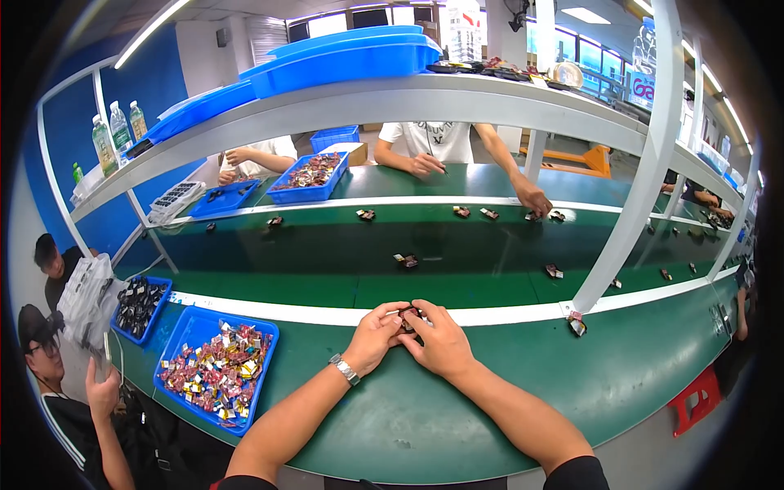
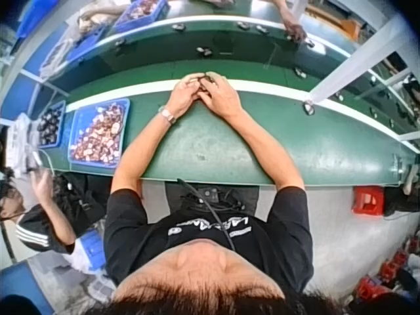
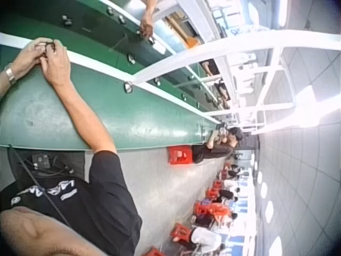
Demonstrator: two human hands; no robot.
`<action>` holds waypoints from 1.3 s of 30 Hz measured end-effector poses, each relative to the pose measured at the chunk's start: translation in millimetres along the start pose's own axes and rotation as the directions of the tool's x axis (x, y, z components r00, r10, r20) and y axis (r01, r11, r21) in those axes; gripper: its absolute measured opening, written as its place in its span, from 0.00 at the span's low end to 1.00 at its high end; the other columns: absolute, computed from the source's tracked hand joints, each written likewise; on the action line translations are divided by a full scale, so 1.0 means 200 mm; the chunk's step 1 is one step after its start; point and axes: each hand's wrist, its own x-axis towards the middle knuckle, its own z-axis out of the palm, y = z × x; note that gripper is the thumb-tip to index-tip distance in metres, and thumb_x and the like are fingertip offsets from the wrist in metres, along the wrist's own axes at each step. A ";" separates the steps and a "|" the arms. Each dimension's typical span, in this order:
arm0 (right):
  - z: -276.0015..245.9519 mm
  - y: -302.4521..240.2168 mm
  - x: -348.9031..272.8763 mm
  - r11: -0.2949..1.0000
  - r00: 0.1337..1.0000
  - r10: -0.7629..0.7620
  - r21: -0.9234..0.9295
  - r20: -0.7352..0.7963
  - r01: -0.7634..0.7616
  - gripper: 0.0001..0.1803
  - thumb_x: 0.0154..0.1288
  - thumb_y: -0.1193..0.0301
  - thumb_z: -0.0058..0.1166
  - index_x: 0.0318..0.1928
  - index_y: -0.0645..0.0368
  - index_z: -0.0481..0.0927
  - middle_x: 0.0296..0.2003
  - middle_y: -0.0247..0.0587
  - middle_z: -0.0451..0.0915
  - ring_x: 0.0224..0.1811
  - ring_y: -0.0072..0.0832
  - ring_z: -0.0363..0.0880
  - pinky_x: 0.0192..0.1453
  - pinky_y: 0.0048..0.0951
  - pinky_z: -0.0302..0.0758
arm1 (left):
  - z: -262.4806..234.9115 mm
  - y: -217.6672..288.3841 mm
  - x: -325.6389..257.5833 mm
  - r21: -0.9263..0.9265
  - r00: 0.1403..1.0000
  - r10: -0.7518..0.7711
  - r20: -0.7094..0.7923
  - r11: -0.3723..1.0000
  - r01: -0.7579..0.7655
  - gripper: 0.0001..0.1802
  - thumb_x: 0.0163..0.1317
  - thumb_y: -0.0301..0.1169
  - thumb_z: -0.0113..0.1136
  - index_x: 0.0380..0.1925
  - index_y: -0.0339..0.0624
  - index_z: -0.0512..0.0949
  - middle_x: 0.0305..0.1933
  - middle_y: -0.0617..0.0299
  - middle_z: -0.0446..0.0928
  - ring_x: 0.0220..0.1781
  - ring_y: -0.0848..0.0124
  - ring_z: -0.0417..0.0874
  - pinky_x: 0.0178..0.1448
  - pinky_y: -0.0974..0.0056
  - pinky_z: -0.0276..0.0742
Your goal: Inspecting and sorting small electronic components on a factory conveyor belt.
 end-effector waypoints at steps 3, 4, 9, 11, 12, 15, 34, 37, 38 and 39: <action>0.06 0.04 0.01 1.000 1.000 -0.011 0.003 -0.002 0.011 0.20 0.48 0.75 0.69 0.45 0.60 0.83 0.51 0.44 0.78 0.47 0.40 0.79 0.50 0.36 0.81 | -0.02 -0.01 0.00 -0.038 1.000 0.008 -0.010 0.999 -0.008 0.20 0.74 0.24 0.47 0.64 0.36 0.66 0.58 0.54 0.77 0.57 0.69 0.81 0.61 0.61 0.81; 0.07 0.07 0.04 0.999 0.999 -0.033 -0.003 -0.005 0.033 0.19 0.48 0.76 0.68 0.45 0.59 0.83 0.51 0.45 0.79 0.47 0.41 0.80 0.51 0.36 0.80 | -0.02 -0.01 0.00 -0.073 0.999 0.023 -0.033 0.997 -0.026 0.21 0.74 0.25 0.48 0.65 0.36 0.65 0.59 0.52 0.77 0.57 0.68 0.80 0.61 0.60 0.81; 0.11 0.50 0.18 0.970 0.973 0.192 -0.127 -0.127 -0.208 0.10 0.52 0.74 0.61 0.36 0.61 0.85 0.45 0.49 0.82 0.45 0.48 0.80 0.52 0.42 0.78 | 0.01 -0.03 0.04 0.025 0.975 0.153 -0.162 0.988 -0.151 0.20 0.73 0.25 0.50 0.63 0.36 0.67 0.59 0.49 0.77 0.59 0.63 0.81 0.62 0.58 0.80; 0.09 0.65 0.20 0.902 0.918 0.383 -0.172 -0.100 -0.395 0.10 0.53 0.72 0.61 0.36 0.62 0.85 0.43 0.51 0.83 0.45 0.48 0.81 0.52 0.43 0.78 | -0.01 -0.04 0.06 0.115 0.968 0.164 -0.189 0.983 -0.144 0.17 0.71 0.23 0.49 0.59 0.33 0.70 0.58 0.50 0.77 0.56 0.63 0.82 0.59 0.61 0.82; 0.09 0.68 0.22 0.860 0.901 0.424 -0.275 -0.086 -0.431 0.13 0.53 0.70 0.62 0.39 0.63 0.84 0.44 0.51 0.82 0.46 0.49 0.80 0.52 0.44 0.78 | -0.02 -0.04 0.05 0.132 0.954 0.203 -0.221 0.975 -0.177 0.13 0.71 0.23 0.49 0.52 0.32 0.74 0.55 0.51 0.79 0.53 0.65 0.83 0.56 0.62 0.83; 0.16 0.65 0.25 0.815 0.934 0.339 -0.460 -0.117 -0.353 0.22 0.55 0.64 0.65 0.48 0.64 0.81 0.47 0.52 0.81 0.48 0.50 0.79 0.54 0.44 0.77 | -0.07 -0.03 0.04 0.103 0.944 0.196 -0.266 0.979 -0.174 0.11 0.71 0.23 0.49 0.49 0.32 0.75 0.51 0.52 0.80 0.51 0.67 0.84 0.52 0.64 0.83; 0.10 0.16 0.12 0.915 0.957 0.204 0.308 0.204 -0.260 0.35 0.51 0.74 0.70 0.62 0.58 0.73 0.50 0.41 0.83 0.54 0.38 0.76 0.58 0.37 0.75 | -0.23 0.08 0.03 0.065 0.983 0.051 -0.176 0.997 -0.040 0.16 0.76 0.35 0.47 0.53 0.34 0.74 0.43 0.55 0.81 0.35 0.75 0.81 0.40 0.70 0.80; -0.03 0.08 0.06 0.942 0.952 0.051 0.303 0.302 -0.146 0.37 0.53 0.75 0.69 0.65 0.56 0.71 0.53 0.42 0.80 0.59 0.39 0.73 0.64 0.39 0.72 | -0.21 0.11 0.05 0.320 0.977 -0.124 0.171 0.945 0.064 0.21 0.78 0.39 0.44 0.58 0.34 0.74 0.44 0.57 0.81 0.36 0.74 0.81 0.42 0.69 0.80; -0.04 0.09 0.07 0.942 0.950 0.029 0.311 0.310 -0.130 0.36 0.54 0.76 0.68 0.65 0.55 0.72 0.53 0.42 0.79 0.59 0.39 0.73 0.64 0.38 0.72 | -0.19 0.11 0.04 0.230 0.968 -0.185 0.172 0.963 0.143 0.23 0.78 0.40 0.45 0.61 0.34 0.73 0.44 0.59 0.81 0.37 0.75 0.80 0.44 0.69 0.80; -0.05 0.09 0.08 0.941 0.950 0.010 0.318 0.312 -0.114 0.36 0.54 0.77 0.68 0.65 0.55 0.72 0.53 0.43 0.78 0.58 0.39 0.74 0.64 0.37 0.73 | -0.19 0.11 0.04 0.235 0.965 -0.191 0.182 0.961 0.146 0.23 0.78 0.40 0.45 0.61 0.34 0.73 0.44 0.59 0.81 0.37 0.75 0.80 0.44 0.69 0.80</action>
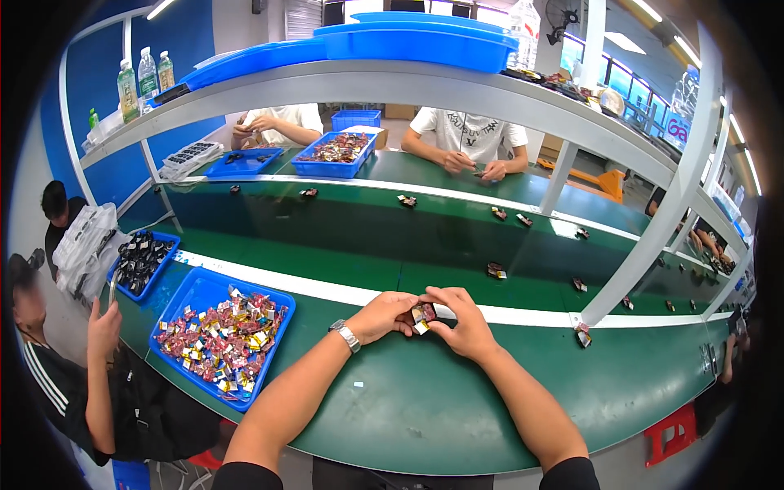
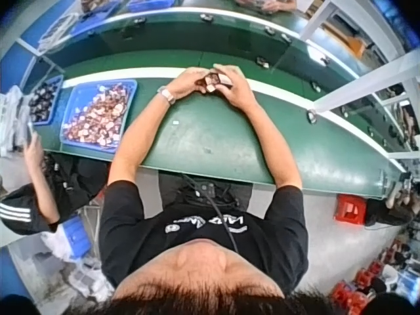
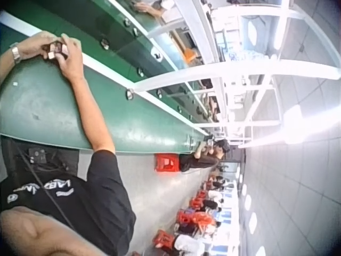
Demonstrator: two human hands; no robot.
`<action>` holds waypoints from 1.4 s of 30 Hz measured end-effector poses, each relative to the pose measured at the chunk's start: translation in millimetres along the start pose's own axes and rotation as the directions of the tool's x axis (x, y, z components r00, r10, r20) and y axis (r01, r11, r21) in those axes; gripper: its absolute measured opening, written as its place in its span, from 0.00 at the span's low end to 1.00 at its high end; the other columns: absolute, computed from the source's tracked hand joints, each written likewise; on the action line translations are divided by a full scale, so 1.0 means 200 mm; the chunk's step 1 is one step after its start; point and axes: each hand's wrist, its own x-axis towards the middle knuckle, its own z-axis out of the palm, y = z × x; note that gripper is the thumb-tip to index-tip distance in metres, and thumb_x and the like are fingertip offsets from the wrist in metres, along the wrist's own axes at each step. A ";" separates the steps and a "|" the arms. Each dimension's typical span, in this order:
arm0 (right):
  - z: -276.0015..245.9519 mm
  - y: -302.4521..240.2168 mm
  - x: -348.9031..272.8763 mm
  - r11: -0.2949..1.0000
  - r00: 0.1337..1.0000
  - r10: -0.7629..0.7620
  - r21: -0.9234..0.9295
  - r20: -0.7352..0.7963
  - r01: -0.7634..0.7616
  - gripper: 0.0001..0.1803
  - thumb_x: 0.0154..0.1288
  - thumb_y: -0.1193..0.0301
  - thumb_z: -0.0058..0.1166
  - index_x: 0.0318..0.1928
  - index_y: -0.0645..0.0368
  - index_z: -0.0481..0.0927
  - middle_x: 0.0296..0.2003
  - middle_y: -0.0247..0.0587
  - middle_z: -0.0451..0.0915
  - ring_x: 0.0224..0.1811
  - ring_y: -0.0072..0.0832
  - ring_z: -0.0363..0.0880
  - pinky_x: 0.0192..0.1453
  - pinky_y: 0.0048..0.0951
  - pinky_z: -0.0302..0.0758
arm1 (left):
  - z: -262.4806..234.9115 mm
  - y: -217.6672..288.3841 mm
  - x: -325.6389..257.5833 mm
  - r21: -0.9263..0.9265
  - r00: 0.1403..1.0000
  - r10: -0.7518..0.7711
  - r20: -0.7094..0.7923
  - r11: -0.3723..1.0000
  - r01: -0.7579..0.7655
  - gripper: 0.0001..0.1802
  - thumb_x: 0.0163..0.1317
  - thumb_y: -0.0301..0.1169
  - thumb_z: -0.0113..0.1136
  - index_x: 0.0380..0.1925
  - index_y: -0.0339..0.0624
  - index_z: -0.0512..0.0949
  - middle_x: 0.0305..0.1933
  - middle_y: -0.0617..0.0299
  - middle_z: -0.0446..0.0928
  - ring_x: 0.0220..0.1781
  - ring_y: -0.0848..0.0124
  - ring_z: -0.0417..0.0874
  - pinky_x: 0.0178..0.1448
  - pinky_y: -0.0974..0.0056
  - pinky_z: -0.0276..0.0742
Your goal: Inspecting and sorting small electronic components on a factory conveyor belt.
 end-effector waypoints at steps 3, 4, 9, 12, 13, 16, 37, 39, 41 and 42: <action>-0.03 0.02 -0.02 1.000 0.999 0.017 -0.015 0.051 -0.017 0.34 0.55 0.78 0.67 0.64 0.53 0.73 0.53 0.43 0.77 0.58 0.40 0.74 0.63 0.36 0.73 | 0.01 0.00 -0.01 -0.101 0.995 0.009 0.095 0.995 0.001 0.22 0.77 0.40 0.47 0.59 0.34 0.74 0.46 0.59 0.80 0.42 0.75 0.80 0.46 0.69 0.80; -0.03 0.03 -0.02 1.000 0.997 -0.016 -0.010 0.072 0.016 0.35 0.55 0.77 0.66 0.65 0.52 0.73 0.53 0.43 0.77 0.58 0.40 0.74 0.63 0.36 0.74 | 0.01 0.00 -0.01 -0.098 0.993 0.014 0.119 0.995 -0.002 0.20 0.77 0.38 0.48 0.59 0.35 0.74 0.47 0.58 0.80 0.42 0.74 0.81 0.47 0.67 0.81; 0.00 0.01 0.01 0.995 0.996 -0.083 0.047 -0.033 0.084 0.25 0.59 0.84 0.52 0.59 0.58 0.76 0.53 0.46 0.77 0.57 0.44 0.75 0.60 0.38 0.75 | 0.02 0.02 -0.04 -0.155 0.999 0.049 -0.014 0.987 -0.051 0.19 0.75 0.31 0.49 0.62 0.37 0.71 0.53 0.54 0.79 0.51 0.67 0.83 0.54 0.60 0.84; 0.04 0.04 -0.01 0.991 0.991 0.059 0.123 -0.119 -0.044 0.22 0.60 0.82 0.51 0.56 0.60 0.76 0.54 0.47 0.77 0.56 0.44 0.75 0.59 0.39 0.75 | 0.07 0.01 -0.01 -0.159 0.998 0.044 -0.040 0.986 -0.050 0.20 0.74 0.30 0.50 0.64 0.37 0.69 0.55 0.53 0.79 0.53 0.65 0.83 0.57 0.58 0.84; 0.05 0.03 -0.02 0.988 0.984 0.085 0.141 -0.157 -0.063 0.18 0.60 0.78 0.55 0.53 0.61 0.77 0.52 0.47 0.77 0.55 0.44 0.76 0.57 0.40 0.76 | 0.09 0.01 -0.01 -0.161 0.997 0.039 -0.066 0.986 -0.049 0.21 0.74 0.29 0.50 0.64 0.37 0.68 0.55 0.53 0.78 0.54 0.64 0.83 0.58 0.57 0.83; 0.05 0.02 -0.03 0.998 0.973 -0.005 -0.057 -0.229 -0.008 0.19 0.58 0.76 0.61 0.51 0.59 0.78 0.49 0.46 0.78 0.51 0.42 0.77 0.50 0.35 0.79 | 0.15 0.01 -0.01 -0.146 0.993 0.065 -0.095 0.986 -0.078 0.20 0.74 0.27 0.48 0.63 0.36 0.69 0.56 0.53 0.77 0.56 0.64 0.82 0.60 0.58 0.82; 0.10 -0.01 0.00 0.964 0.979 -0.096 -0.261 -0.182 0.046 0.12 0.51 0.81 0.64 0.37 0.63 0.80 0.38 0.46 0.78 0.41 0.43 0.79 0.44 0.38 0.78 | 0.13 -0.10 0.03 -0.172 0.977 0.207 -0.046 0.962 -0.212 0.16 0.70 0.21 0.48 0.57 0.36 0.69 0.51 0.59 0.79 0.51 0.73 0.83 0.54 0.67 0.85; 0.11 -0.02 0.01 0.963 0.977 -0.112 -0.264 -0.181 0.062 0.12 0.51 0.82 0.63 0.38 0.63 0.79 0.38 0.46 0.78 0.40 0.43 0.79 0.43 0.38 0.78 | 0.13 -0.11 0.02 -0.193 0.975 0.209 -0.069 0.956 -0.219 0.16 0.70 0.21 0.48 0.57 0.36 0.69 0.50 0.59 0.79 0.50 0.73 0.83 0.54 0.67 0.85; 0.07 -0.03 0.01 0.955 0.974 -0.127 -0.288 -0.186 0.069 0.12 0.52 0.84 0.61 0.39 0.64 0.80 0.39 0.47 0.78 0.40 0.43 0.79 0.43 0.37 0.78 | 0.15 -0.11 0.05 -0.221 0.977 0.205 -0.065 0.951 -0.215 0.16 0.70 0.20 0.48 0.56 0.36 0.69 0.51 0.58 0.79 0.51 0.72 0.83 0.54 0.66 0.85; 0.05 0.00 -0.01 0.952 0.977 -0.119 -0.300 -0.176 0.062 0.13 0.52 0.83 0.62 0.40 0.64 0.80 0.39 0.47 0.79 0.41 0.43 0.80 0.44 0.38 0.78 | 0.16 -0.12 0.08 -0.261 0.975 0.217 -0.038 0.940 -0.219 0.16 0.69 0.20 0.49 0.56 0.36 0.69 0.52 0.57 0.79 0.52 0.71 0.83 0.55 0.65 0.85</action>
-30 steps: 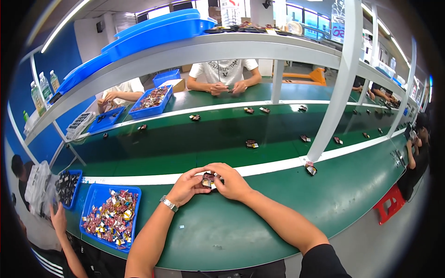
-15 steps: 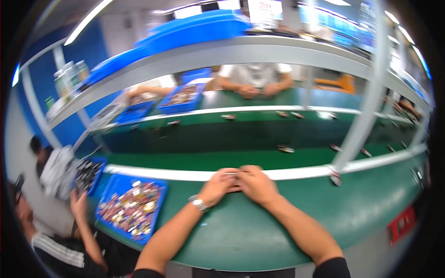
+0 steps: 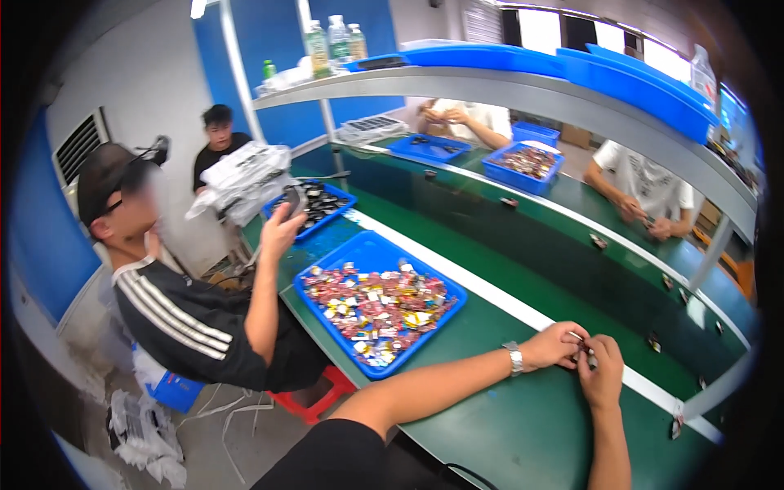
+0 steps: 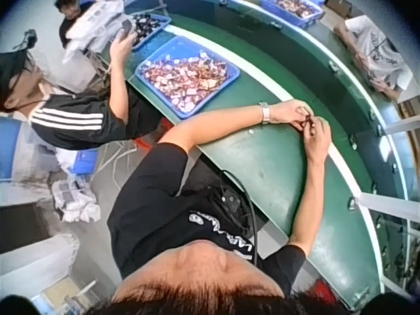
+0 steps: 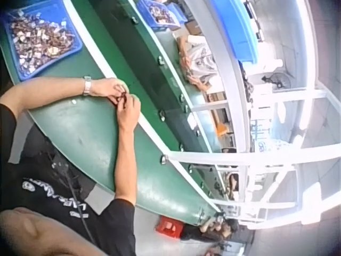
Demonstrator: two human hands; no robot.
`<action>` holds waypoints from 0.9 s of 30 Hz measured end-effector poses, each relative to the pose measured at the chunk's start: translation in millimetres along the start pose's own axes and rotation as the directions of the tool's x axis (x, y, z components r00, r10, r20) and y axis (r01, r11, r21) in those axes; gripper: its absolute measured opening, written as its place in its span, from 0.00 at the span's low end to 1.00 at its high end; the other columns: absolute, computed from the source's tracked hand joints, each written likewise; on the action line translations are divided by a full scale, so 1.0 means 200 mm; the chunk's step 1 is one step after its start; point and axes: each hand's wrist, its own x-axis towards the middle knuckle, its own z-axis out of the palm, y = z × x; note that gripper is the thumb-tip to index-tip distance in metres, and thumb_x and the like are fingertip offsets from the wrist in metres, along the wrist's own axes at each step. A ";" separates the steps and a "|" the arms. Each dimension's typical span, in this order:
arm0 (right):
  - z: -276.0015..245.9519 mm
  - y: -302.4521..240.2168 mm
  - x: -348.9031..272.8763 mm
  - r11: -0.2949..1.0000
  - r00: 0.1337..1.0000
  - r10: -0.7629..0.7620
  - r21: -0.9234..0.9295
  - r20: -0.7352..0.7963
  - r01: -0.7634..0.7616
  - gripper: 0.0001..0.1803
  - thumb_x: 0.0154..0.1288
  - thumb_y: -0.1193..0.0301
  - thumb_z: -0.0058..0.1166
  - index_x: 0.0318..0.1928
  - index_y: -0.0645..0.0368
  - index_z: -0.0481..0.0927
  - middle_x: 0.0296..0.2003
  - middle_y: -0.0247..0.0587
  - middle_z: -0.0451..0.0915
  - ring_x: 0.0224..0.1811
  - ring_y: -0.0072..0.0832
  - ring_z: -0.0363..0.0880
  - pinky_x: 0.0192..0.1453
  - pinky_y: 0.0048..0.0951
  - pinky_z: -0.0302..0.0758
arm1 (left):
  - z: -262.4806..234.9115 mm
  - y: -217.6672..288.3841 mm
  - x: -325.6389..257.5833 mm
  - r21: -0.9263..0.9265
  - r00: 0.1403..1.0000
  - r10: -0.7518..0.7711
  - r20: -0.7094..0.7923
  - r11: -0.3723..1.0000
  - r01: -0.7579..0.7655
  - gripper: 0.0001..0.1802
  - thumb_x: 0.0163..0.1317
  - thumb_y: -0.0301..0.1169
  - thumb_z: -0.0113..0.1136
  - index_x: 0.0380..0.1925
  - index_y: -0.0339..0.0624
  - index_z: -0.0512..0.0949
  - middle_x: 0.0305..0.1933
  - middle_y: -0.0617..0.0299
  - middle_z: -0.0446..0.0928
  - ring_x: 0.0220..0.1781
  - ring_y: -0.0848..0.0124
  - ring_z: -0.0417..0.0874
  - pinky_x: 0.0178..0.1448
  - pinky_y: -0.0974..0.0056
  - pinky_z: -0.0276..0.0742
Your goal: Inspecting and sorting small electronic components on a factory conveyor belt.
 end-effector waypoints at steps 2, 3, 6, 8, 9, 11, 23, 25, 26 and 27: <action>-0.01 0.00 0.01 0.998 0.999 -0.054 -0.043 -0.005 0.054 0.14 0.52 0.79 0.64 0.41 0.62 0.82 0.41 0.46 0.79 0.44 0.43 0.80 0.46 0.38 0.79 | 0.02 0.01 -0.01 -0.002 0.998 -0.022 -0.059 1.000 0.022 0.17 0.70 0.23 0.53 0.58 0.37 0.69 0.53 0.57 0.78 0.54 0.67 0.82 0.58 0.61 0.84; 0.00 0.01 0.01 0.997 0.998 -0.063 -0.039 0.008 0.063 0.13 0.53 0.78 0.64 0.42 0.60 0.82 0.42 0.45 0.80 0.45 0.42 0.80 0.47 0.38 0.79 | 0.02 0.04 -0.03 0.008 0.995 -0.046 -0.092 0.999 0.047 0.17 0.71 0.25 0.54 0.58 0.38 0.69 0.53 0.55 0.78 0.55 0.66 0.82 0.58 0.60 0.84; 0.07 -0.02 0.04 0.995 0.997 -0.082 -0.056 -0.007 0.081 0.14 0.51 0.75 0.66 0.41 0.57 0.83 0.41 0.39 0.81 0.44 0.39 0.80 0.46 0.37 0.80 | -0.05 0.08 -0.09 0.047 0.987 -0.024 -0.160 0.998 0.032 0.17 0.71 0.23 0.52 0.59 0.36 0.69 0.54 0.52 0.77 0.56 0.65 0.82 0.61 0.59 0.83; 0.08 -0.01 0.05 0.977 0.983 -0.173 -0.134 -0.064 0.163 0.12 0.51 0.75 0.64 0.38 0.56 0.81 0.38 0.36 0.80 0.39 0.35 0.80 0.41 0.37 0.80 | -0.04 0.11 -0.09 0.116 0.985 -0.069 -0.160 0.989 0.088 0.17 0.71 0.21 0.49 0.59 0.35 0.68 0.55 0.54 0.77 0.55 0.67 0.82 0.61 0.61 0.83; 0.07 0.00 0.04 0.977 0.987 -0.154 -0.159 -0.053 0.144 0.11 0.51 0.76 0.64 0.38 0.57 0.81 0.37 0.35 0.79 0.38 0.34 0.80 0.39 0.35 0.80 | 0.00 0.12 -0.08 0.128 0.985 -0.074 -0.155 0.987 0.094 0.17 0.71 0.21 0.49 0.59 0.35 0.69 0.54 0.54 0.78 0.55 0.67 0.82 0.61 0.61 0.83; 0.05 0.01 0.02 0.975 0.991 -0.123 -0.193 -0.048 0.111 0.11 0.51 0.76 0.63 0.37 0.57 0.81 0.36 0.34 0.79 0.37 0.33 0.79 0.38 0.33 0.80 | 0.04 0.10 -0.05 0.143 0.986 -0.088 -0.139 0.984 0.108 0.16 0.72 0.21 0.48 0.59 0.35 0.69 0.54 0.54 0.78 0.55 0.67 0.82 0.60 0.61 0.83; -0.03 0.05 0.01 0.998 0.997 -0.064 -0.001 0.033 0.064 0.11 0.54 0.77 0.63 0.39 0.57 0.82 0.38 0.34 0.77 0.41 0.33 0.77 0.43 0.36 0.78 | 0.04 0.09 -0.06 0.105 0.983 -0.052 -0.179 0.992 0.072 0.16 0.72 0.21 0.47 0.58 0.34 0.68 0.54 0.54 0.78 0.56 0.67 0.81 0.62 0.59 0.83; -0.04 0.04 0.02 0.992 0.992 -0.124 -0.019 0.022 0.124 0.12 0.53 0.77 0.63 0.41 0.56 0.82 0.37 0.34 0.76 0.41 0.33 0.77 0.43 0.36 0.77 | 0.04 0.10 -0.06 0.108 0.984 -0.045 -0.172 0.992 0.064 0.16 0.71 0.20 0.47 0.58 0.34 0.68 0.55 0.53 0.78 0.56 0.66 0.81 0.62 0.59 0.83; -0.03 0.04 0.02 0.992 0.993 -0.121 -0.022 0.018 0.121 0.12 0.53 0.77 0.63 0.41 0.56 0.82 0.37 0.34 0.76 0.41 0.33 0.77 0.43 0.36 0.77 | 0.04 0.10 -0.06 0.106 0.985 -0.035 -0.170 0.993 0.054 0.16 0.71 0.20 0.47 0.58 0.34 0.68 0.55 0.53 0.78 0.56 0.66 0.81 0.61 0.59 0.83; -0.02 0.05 0.02 0.991 0.992 -0.129 -0.032 0.001 0.129 0.13 0.52 0.78 0.65 0.40 0.55 0.82 0.38 0.34 0.76 0.42 0.34 0.77 0.43 0.35 0.78 | 0.04 0.10 -0.06 0.110 0.985 -0.039 -0.166 0.992 0.058 0.16 0.71 0.20 0.47 0.58 0.34 0.68 0.55 0.53 0.78 0.56 0.66 0.81 0.61 0.59 0.83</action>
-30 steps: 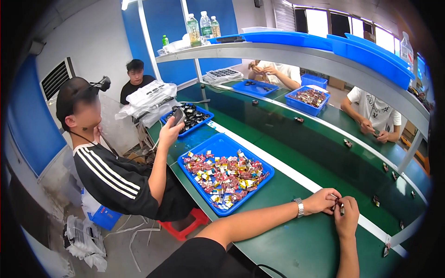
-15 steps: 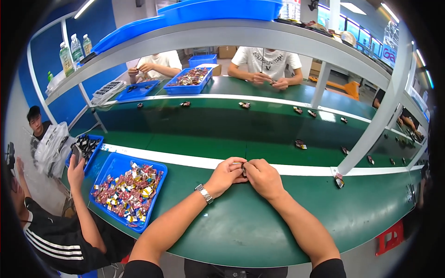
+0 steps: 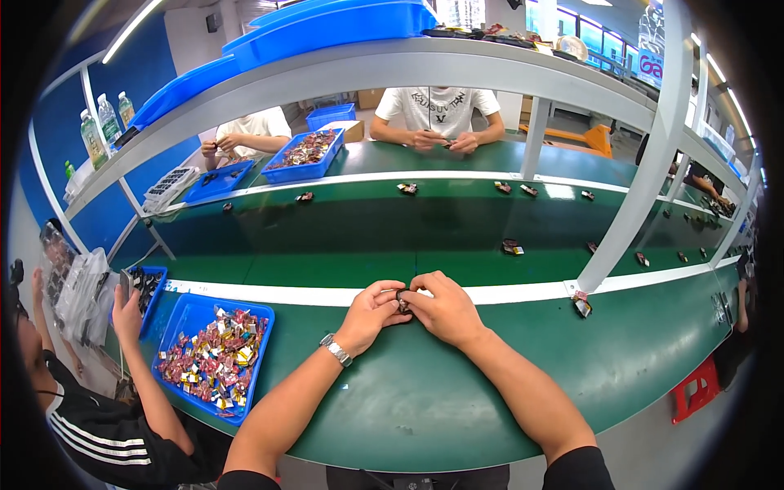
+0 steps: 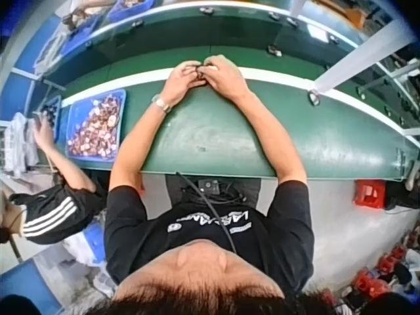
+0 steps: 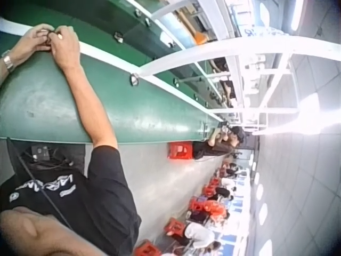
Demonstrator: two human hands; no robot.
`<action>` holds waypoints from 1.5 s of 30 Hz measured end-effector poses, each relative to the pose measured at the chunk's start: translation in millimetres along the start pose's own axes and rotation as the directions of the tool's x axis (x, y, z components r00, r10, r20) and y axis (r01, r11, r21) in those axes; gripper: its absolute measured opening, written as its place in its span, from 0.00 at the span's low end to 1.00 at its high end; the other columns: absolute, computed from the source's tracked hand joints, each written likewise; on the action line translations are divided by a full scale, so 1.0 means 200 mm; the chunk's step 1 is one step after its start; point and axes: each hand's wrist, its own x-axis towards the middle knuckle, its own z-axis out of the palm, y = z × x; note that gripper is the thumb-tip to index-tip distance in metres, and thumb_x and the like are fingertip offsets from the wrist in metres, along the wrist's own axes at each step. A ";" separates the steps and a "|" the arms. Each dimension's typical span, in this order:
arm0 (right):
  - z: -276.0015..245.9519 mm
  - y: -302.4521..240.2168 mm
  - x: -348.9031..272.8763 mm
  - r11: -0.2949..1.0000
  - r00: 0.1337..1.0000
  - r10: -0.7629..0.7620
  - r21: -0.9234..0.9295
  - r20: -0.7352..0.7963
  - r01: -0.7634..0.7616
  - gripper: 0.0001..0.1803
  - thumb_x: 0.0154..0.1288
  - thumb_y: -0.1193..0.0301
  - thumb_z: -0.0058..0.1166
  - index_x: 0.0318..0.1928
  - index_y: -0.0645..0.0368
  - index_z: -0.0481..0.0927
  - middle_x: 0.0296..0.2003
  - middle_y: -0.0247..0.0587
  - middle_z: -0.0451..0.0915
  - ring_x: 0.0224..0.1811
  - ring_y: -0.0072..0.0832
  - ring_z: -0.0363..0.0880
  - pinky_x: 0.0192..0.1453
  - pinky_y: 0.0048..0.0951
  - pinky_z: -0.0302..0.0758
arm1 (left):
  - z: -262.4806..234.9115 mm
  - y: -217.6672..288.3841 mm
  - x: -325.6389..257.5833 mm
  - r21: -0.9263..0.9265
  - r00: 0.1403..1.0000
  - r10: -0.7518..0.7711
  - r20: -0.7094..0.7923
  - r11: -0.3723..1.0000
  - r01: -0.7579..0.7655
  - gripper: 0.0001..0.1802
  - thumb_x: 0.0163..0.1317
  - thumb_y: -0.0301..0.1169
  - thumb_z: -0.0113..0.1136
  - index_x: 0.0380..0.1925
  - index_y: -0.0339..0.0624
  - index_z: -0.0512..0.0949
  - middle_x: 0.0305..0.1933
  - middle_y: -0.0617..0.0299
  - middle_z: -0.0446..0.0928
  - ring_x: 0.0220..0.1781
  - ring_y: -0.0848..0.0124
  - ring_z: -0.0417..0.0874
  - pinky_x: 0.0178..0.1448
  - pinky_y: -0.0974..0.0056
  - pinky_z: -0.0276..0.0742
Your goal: Inspecting and sorting small electronic components on a factory conveyor belt.
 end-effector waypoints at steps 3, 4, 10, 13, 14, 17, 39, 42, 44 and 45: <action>0.00 0.01 0.00 1.000 1.000 0.009 0.020 0.002 -0.009 0.13 0.50 0.78 0.66 0.38 0.55 0.82 0.41 0.36 0.77 0.45 0.37 0.77 0.46 0.36 0.77 | 0.01 0.00 0.00 0.040 1.000 0.000 -0.001 0.999 0.000 0.17 0.71 0.19 0.46 0.59 0.34 0.68 0.55 0.53 0.77 0.56 0.66 0.81 0.61 0.59 0.83; -0.01 0.01 0.00 0.998 0.999 0.022 0.052 0.026 -0.023 0.12 0.49 0.78 0.67 0.37 0.55 0.81 0.43 0.37 0.77 0.47 0.38 0.76 0.48 0.37 0.77 | 0.01 0.00 0.00 0.056 1.000 0.005 0.004 0.998 -0.005 0.17 0.71 0.19 0.46 0.59 0.34 0.68 0.55 0.53 0.77 0.56 0.66 0.81 0.62 0.59 0.83; -0.02 0.05 -0.01 0.985 0.995 0.012 0.171 0.096 -0.028 0.10 0.51 0.77 0.66 0.33 0.56 0.78 0.49 0.39 0.75 0.55 0.40 0.75 0.54 0.41 0.75 | 0.02 0.00 -0.01 0.111 0.999 0.026 0.021 0.993 -0.028 0.17 0.71 0.19 0.45 0.59 0.33 0.68 0.56 0.52 0.77 0.57 0.66 0.81 0.62 0.59 0.82; -0.02 0.07 -0.03 0.987 0.995 0.016 0.158 0.096 -0.031 0.08 0.53 0.76 0.66 0.34 0.56 0.81 0.51 0.39 0.76 0.57 0.40 0.74 0.55 0.40 0.76 | 0.02 0.00 0.00 0.114 0.999 0.032 0.024 0.993 -0.034 0.17 0.71 0.19 0.45 0.59 0.34 0.68 0.56 0.52 0.77 0.57 0.66 0.81 0.62 0.60 0.82; -0.02 0.08 -0.03 0.987 0.995 0.017 0.156 0.094 -0.032 0.08 0.53 0.76 0.66 0.34 0.56 0.81 0.51 0.39 0.76 0.57 0.40 0.74 0.55 0.40 0.76 | 0.02 -0.01 0.00 0.116 0.999 0.031 0.022 0.993 -0.034 0.17 0.71 0.19 0.45 0.60 0.34 0.68 0.56 0.52 0.77 0.57 0.65 0.81 0.62 0.60 0.82; -0.01 0.08 -0.04 0.975 0.988 0.063 0.204 0.144 -0.092 0.06 0.56 0.74 0.65 0.36 0.56 0.84 0.53 0.38 0.76 0.59 0.39 0.73 0.57 0.39 0.76 | 0.01 0.00 0.00 0.090 0.999 0.022 0.035 0.996 -0.025 0.19 0.70 0.18 0.46 0.60 0.34 0.68 0.57 0.52 0.76 0.57 0.65 0.81 0.62 0.59 0.82; -0.01 0.08 -0.05 0.815 0.932 0.204 0.476 0.299 -0.331 0.06 0.63 0.72 0.59 0.40 0.56 0.84 0.59 0.39 0.74 0.65 0.41 0.67 0.67 0.40 0.68 | -0.03 -0.01 0.01 0.030 0.995 0.032 0.093 0.999 -0.034 0.16 0.71 0.24 0.53 0.57 0.39 0.69 0.53 0.54 0.78 0.53 0.66 0.82 0.58 0.56 0.83; 0.02 0.10 -0.06 0.765 0.925 0.237 0.529 0.298 -0.367 0.07 0.63 0.71 0.60 0.42 0.55 0.85 0.58 0.39 0.75 0.64 0.40 0.69 0.68 0.40 0.67 | -0.02 0.00 -0.01 0.022 0.995 0.044 0.090 0.999 -0.046 0.16 0.71 0.21 0.50 0.58 0.38 0.69 0.56 0.52 0.77 0.54 0.66 0.82 0.58 0.58 0.84; 0.02 0.09 -0.06 0.741 0.918 0.255 0.549 0.305 -0.388 0.07 0.64 0.70 0.60 0.42 0.55 0.85 0.58 0.40 0.75 0.63 0.40 0.70 0.68 0.40 0.67 | -0.01 -0.01 -0.01 0.030 0.994 0.059 0.089 0.998 -0.062 0.15 0.71 0.21 0.51 0.56 0.38 0.69 0.55 0.53 0.77 0.54 0.66 0.82 0.57 0.58 0.84; 0.02 0.10 -0.06 0.716 0.911 0.270 0.568 0.312 -0.406 0.07 0.65 0.70 0.60 0.42 0.56 0.85 0.58 0.40 0.75 0.63 0.40 0.70 0.67 0.40 0.67 | -0.01 -0.01 -0.01 0.035 0.993 0.075 0.087 0.996 -0.079 0.13 0.71 0.21 0.52 0.54 0.38 0.70 0.53 0.53 0.78 0.53 0.66 0.82 0.57 0.58 0.84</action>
